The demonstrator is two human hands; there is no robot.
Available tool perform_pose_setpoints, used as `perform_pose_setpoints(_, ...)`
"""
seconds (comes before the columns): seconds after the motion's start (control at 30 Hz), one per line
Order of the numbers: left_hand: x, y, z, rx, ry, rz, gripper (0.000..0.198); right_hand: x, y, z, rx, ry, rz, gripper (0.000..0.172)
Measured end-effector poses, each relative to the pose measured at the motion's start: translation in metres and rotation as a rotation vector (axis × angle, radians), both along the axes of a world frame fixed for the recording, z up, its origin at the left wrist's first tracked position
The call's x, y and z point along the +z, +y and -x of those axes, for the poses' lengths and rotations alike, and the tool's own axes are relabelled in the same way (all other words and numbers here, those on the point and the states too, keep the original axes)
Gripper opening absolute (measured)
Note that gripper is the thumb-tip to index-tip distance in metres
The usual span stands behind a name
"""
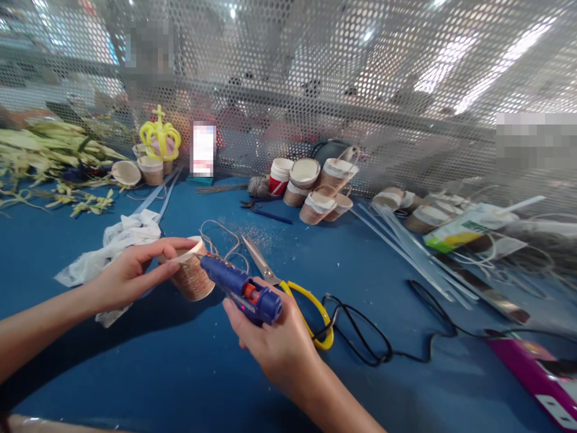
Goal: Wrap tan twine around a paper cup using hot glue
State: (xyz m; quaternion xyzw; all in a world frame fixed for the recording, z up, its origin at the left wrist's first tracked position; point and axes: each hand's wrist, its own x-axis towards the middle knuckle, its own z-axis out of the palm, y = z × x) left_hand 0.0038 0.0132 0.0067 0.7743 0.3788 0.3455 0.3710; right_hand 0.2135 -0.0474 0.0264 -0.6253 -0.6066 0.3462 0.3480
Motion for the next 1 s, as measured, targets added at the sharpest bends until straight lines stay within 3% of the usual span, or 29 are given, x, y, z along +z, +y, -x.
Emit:
perform_pose_setpoints(0.4,0.0009,-0.0003,0.0019,-0.02,0.031,-0.04,0.017,-0.0001,-0.0014,0.0023,0.0,-0.035,-0.008,0.015)
perform_pose_setpoints(0.63,0.0018,-0.0001,0.0018,-0.017,0.036,-0.048,0.016,-0.0016,-0.0016,0.0025,0.027,0.011,0.0,0.022)
perform_pose_setpoints(1.0,0.0035,-0.001,0.001,-0.004,0.05,-0.06,0.016,-0.0012,-0.0027,0.0043,0.034,0.017,0.0,0.017)
